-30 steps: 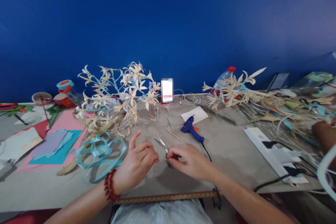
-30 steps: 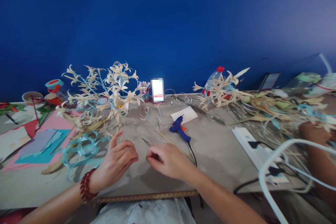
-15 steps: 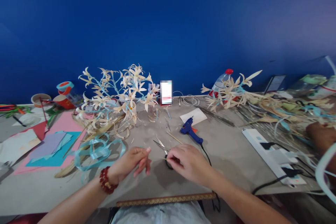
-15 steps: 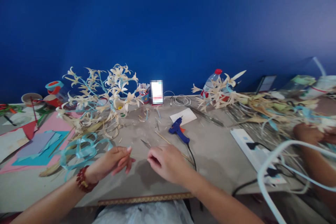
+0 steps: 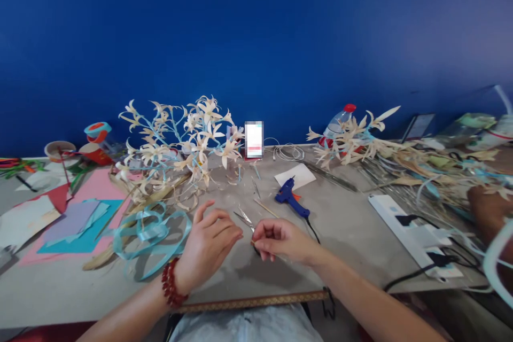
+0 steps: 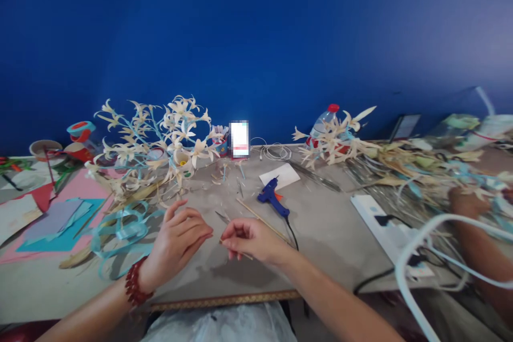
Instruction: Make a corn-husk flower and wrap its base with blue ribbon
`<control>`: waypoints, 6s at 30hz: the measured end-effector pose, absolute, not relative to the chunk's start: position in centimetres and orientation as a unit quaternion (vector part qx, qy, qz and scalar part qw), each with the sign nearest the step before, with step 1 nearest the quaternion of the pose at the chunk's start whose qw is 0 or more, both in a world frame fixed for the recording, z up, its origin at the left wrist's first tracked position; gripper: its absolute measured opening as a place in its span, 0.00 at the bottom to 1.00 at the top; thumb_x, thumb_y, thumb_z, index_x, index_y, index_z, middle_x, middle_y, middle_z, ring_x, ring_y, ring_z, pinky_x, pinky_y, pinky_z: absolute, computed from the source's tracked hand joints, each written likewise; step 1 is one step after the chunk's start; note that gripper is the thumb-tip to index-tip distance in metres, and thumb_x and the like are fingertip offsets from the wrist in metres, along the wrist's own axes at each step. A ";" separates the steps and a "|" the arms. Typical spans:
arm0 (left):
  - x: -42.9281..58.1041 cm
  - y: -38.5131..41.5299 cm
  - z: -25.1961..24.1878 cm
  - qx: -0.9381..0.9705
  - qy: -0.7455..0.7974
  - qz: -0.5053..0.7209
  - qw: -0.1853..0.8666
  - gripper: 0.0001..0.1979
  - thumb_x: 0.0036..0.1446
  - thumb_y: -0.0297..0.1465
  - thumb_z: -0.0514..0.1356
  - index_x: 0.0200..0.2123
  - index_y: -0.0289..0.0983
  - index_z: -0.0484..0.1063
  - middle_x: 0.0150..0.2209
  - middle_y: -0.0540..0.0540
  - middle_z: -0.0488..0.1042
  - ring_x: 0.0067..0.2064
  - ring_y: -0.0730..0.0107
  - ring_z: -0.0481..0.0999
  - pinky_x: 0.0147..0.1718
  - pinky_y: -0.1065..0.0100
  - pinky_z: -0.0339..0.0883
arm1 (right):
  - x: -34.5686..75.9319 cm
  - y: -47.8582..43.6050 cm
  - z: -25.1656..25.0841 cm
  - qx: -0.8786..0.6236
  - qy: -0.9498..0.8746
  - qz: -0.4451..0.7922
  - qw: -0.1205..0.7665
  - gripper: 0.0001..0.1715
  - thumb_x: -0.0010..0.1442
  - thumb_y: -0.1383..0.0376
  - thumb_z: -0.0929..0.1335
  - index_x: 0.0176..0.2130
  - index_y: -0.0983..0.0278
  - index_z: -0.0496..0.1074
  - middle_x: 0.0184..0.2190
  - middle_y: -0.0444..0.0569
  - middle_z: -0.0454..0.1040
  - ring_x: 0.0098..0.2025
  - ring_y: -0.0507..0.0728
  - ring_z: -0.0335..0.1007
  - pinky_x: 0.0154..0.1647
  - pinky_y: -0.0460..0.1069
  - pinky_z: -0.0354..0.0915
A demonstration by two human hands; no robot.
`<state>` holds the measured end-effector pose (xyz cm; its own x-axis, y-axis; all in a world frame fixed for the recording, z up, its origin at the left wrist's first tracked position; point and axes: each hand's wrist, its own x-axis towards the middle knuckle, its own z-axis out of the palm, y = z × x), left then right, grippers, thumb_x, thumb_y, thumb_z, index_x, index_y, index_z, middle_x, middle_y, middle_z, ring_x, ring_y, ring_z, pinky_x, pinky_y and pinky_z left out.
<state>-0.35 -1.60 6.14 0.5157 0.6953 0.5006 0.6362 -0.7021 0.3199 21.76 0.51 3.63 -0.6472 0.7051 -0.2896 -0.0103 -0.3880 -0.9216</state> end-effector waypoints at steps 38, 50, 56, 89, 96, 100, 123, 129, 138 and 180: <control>1.7 -3.1 2.8 0.427 0.362 0.487 0.671 0.10 0.62 0.36 0.60 0.33 0.37 0.65 0.25 0.53 0.71 0.20 0.80 0.64 0.21 0.75 0.56 | 20.2 -2.0 4.9 -0.361 -0.846 0.205 0.335 0.08 0.64 0.70 0.64 0.40 0.62 0.72 0.33 0.49 0.76 0.35 0.56 0.70 0.37 0.49 0.64; 2.7 -3.3 2.3 0.342 0.333 0.495 0.726 0.09 0.61 0.35 0.59 0.34 0.39 0.62 0.23 0.54 0.69 0.18 0.81 0.58 0.19 0.76 0.51 | 18.1 -2.4 2.2 -0.356 -0.442 0.602 0.561 0.08 0.57 0.59 0.73 0.32 0.61 0.74 0.35 0.46 0.75 0.30 0.52 0.69 0.30 0.47 0.68; 2.6 -3.5 1.7 0.379 0.365 0.509 0.682 0.09 0.62 0.35 0.59 0.34 0.39 0.62 0.21 0.55 0.69 0.19 0.80 0.59 0.18 0.77 0.50 | 17.4 -2.7 2.0 -0.443 -0.499 0.523 0.530 0.10 0.62 0.60 0.69 0.43 0.61 0.75 0.30 0.45 0.76 0.25 0.51 0.71 0.26 0.46 0.69; 2.3 -3.7 1.9 0.322 0.387 0.505 0.702 0.11 0.60 0.38 0.62 0.39 0.37 0.69 0.20 0.55 0.64 0.22 0.80 0.59 0.20 0.75 0.47 | 18.0 -2.5 1.8 -0.417 -0.689 0.365 0.468 0.09 0.63 0.70 0.67 0.38 0.60 0.78 0.31 0.45 0.80 0.31 0.54 0.74 0.34 0.46 0.66; 2.2 -3.5 1.8 0.335 0.385 0.491 0.705 0.12 0.60 0.38 0.62 0.40 0.36 0.70 0.20 0.54 0.64 0.21 0.79 0.58 0.20 0.75 0.46 | 18.1 -2.5 1.7 -0.409 -0.693 0.337 0.489 0.11 0.62 0.71 0.67 0.39 0.60 0.78 0.35 0.48 0.76 0.37 0.55 0.74 0.37 0.47 0.68; 2.2 -3.6 1.9 0.324 0.400 0.487 0.706 0.12 0.59 0.39 0.62 0.40 0.36 0.71 0.20 0.54 0.64 0.22 0.79 0.59 0.20 0.76 0.48 | 17.9 -2.7 1.7 -0.415 -0.702 0.325 0.479 0.10 0.62 0.70 0.67 0.40 0.60 0.77 0.35 0.48 0.77 0.37 0.55 0.74 0.38 0.48 0.69; 1.7 -4.2 0.4 0.666 0.416 0.510 0.352 0.12 0.59 0.22 0.58 0.40 0.42 0.77 0.32 0.45 0.77 0.33 0.65 0.76 0.37 0.65 0.68 | 17.3 -2.7 1.4 -0.408 -0.442 0.597 0.531 0.18 0.57 0.56 0.72 0.45 0.59 0.69 0.32 0.42 0.69 0.23 0.50 0.69 0.24 0.45 0.70; 1.8 -3.9 0.1 0.522 0.493 0.537 0.443 0.06 0.61 0.31 0.59 0.40 0.41 0.76 0.29 0.49 0.73 0.22 0.72 0.70 0.22 0.70 0.64 | 17.5 -3.5 1.2 -0.357 -0.432 0.670 0.486 0.12 0.57 0.60 0.71 0.42 0.60 0.74 0.28 0.41 0.70 0.20 0.49 0.68 0.21 0.44 0.67; 1.6 -4.1 0.6 0.573 0.497 0.493 0.426 0.06 0.59 0.28 0.59 0.37 0.39 0.77 0.30 0.46 0.76 0.26 0.70 0.73 0.24 0.72 0.65 | 17.4 -3.4 2.4 -0.365 -0.605 0.507 0.494 0.06 0.57 0.65 0.72 0.38 0.61 0.76 0.36 0.47 0.74 0.32 0.53 0.73 0.34 0.47 0.71; 1.5 -3.1 0.9 0.539 0.466 0.412 0.568 0.18 0.65 0.43 0.53 0.30 0.36 0.68 0.21 0.55 0.58 0.23 0.75 0.56 0.23 0.72 0.51 | 18.1 -2.9 1.7 -0.425 -0.704 0.315 0.474 0.10 0.58 0.74 0.65 0.35 0.61 0.72 0.31 0.46 0.74 0.34 0.54 0.71 0.36 0.47 0.66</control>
